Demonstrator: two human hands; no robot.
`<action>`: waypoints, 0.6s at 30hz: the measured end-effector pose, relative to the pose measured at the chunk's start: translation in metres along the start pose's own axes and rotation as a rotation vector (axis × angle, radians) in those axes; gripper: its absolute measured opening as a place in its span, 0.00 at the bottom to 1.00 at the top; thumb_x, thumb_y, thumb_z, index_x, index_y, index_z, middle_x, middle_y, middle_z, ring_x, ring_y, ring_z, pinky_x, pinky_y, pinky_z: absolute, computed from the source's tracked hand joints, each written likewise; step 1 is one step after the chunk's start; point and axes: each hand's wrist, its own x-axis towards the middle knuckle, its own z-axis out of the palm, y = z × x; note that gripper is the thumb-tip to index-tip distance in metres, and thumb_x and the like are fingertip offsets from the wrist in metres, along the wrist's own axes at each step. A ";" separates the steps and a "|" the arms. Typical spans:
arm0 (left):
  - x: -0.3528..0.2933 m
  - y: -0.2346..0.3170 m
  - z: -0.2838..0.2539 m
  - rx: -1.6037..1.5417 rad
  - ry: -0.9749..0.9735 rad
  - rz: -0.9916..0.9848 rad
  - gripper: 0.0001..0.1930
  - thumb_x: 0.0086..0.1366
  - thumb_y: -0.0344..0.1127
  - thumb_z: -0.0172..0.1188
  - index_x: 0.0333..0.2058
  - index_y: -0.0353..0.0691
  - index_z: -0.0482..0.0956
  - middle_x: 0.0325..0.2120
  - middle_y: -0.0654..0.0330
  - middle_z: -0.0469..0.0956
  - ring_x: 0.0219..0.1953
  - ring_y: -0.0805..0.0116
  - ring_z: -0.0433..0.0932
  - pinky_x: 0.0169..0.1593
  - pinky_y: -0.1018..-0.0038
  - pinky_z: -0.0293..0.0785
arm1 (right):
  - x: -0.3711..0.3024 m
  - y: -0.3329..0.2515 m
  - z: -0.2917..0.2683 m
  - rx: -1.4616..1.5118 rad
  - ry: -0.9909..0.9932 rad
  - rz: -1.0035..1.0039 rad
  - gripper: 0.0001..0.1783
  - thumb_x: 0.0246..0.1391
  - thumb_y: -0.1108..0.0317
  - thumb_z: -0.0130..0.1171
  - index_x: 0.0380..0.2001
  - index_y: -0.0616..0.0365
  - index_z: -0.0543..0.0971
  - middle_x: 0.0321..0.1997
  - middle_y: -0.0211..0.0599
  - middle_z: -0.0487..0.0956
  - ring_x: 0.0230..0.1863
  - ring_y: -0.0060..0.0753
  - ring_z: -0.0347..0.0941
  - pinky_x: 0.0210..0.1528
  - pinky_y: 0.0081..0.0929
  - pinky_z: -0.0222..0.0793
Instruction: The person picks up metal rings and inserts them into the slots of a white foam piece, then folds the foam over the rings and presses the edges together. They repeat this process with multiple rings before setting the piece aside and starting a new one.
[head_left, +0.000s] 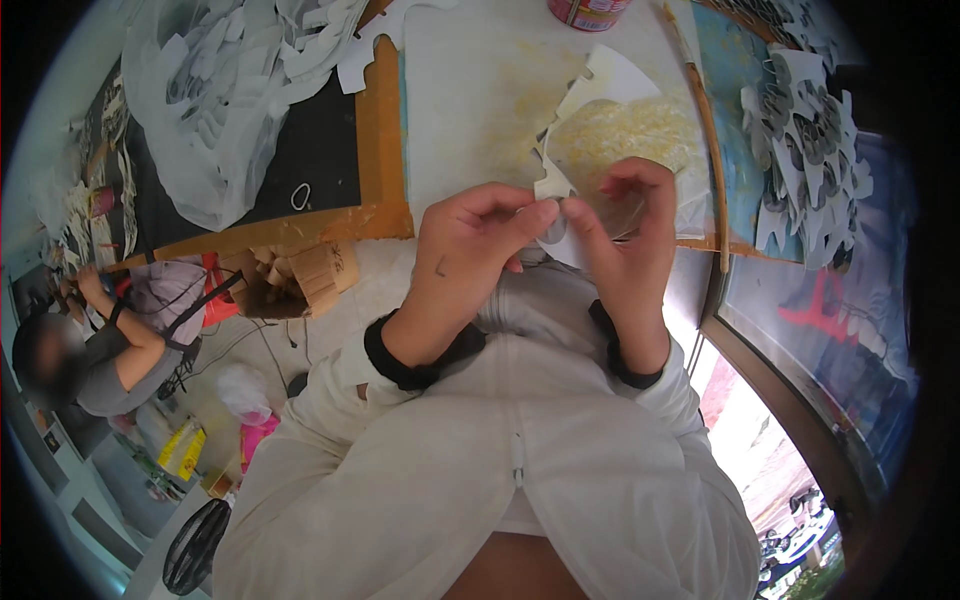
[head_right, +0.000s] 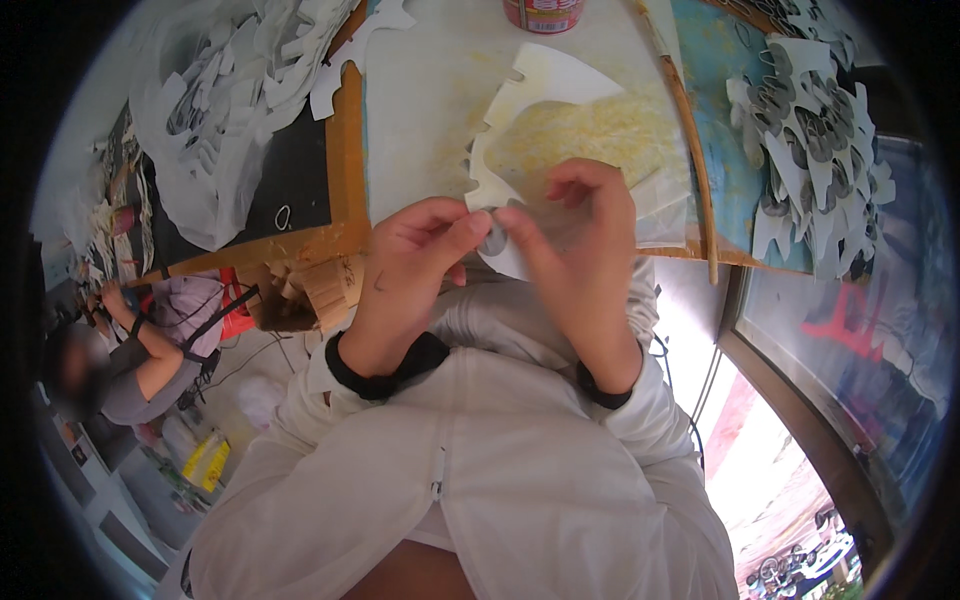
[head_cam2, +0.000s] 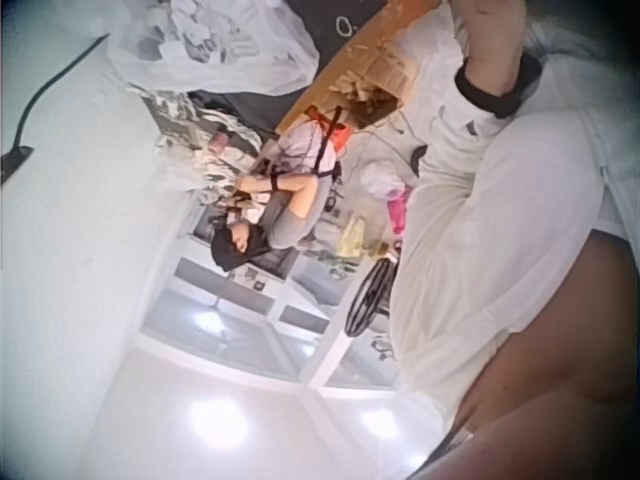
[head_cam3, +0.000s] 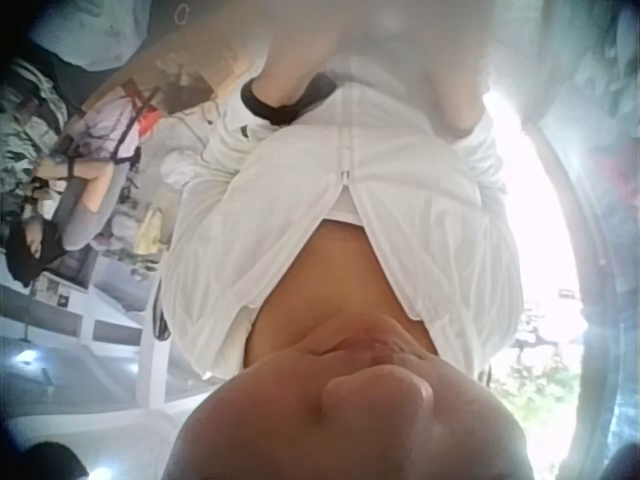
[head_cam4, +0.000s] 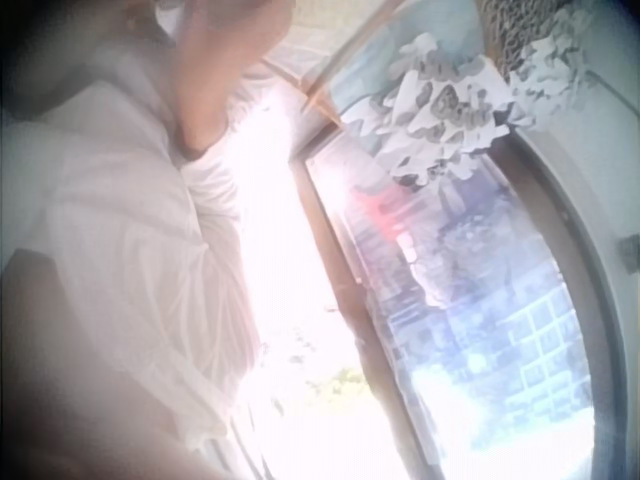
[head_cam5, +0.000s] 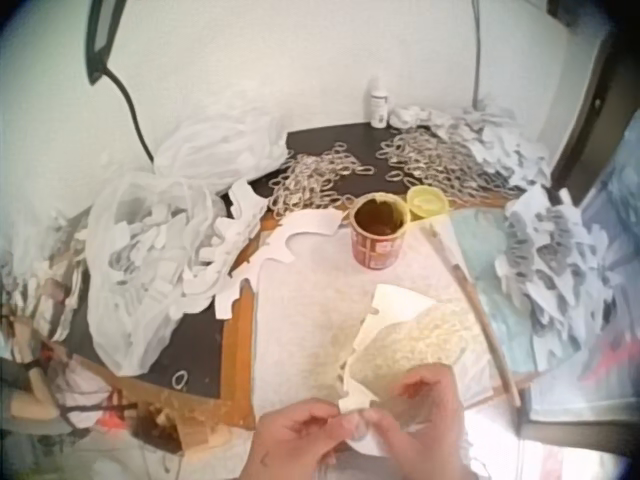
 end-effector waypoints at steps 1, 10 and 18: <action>-0.001 0.000 0.001 -0.025 0.017 0.030 0.11 0.61 0.37 0.67 0.37 0.36 0.82 0.26 0.68 0.80 0.27 0.85 0.74 0.28 0.85 0.67 | -0.001 -0.001 0.000 0.146 0.100 0.126 0.18 0.39 0.69 0.71 0.35 0.56 0.75 0.31 0.32 0.75 0.35 0.37 0.71 0.44 0.30 0.65; -0.005 0.006 0.006 -0.025 0.017 0.202 0.06 0.61 0.31 0.65 0.32 0.35 0.82 0.27 0.69 0.75 0.31 0.81 0.71 0.35 0.82 0.65 | -0.002 -0.018 -0.024 -0.126 -0.315 -0.020 0.10 0.47 0.67 0.70 0.31 0.60 0.81 0.25 0.32 0.76 0.30 0.26 0.71 0.35 0.24 0.64; -0.008 0.012 -0.004 -0.232 -0.147 -0.044 0.04 0.60 0.28 0.66 0.28 0.34 0.82 0.26 0.68 0.71 0.31 0.79 0.68 0.37 0.80 0.63 | -0.007 -0.007 -0.019 0.403 -0.362 0.068 0.12 0.46 0.70 0.70 0.31 0.64 0.79 0.32 0.38 0.77 0.32 0.29 0.71 0.35 0.25 0.63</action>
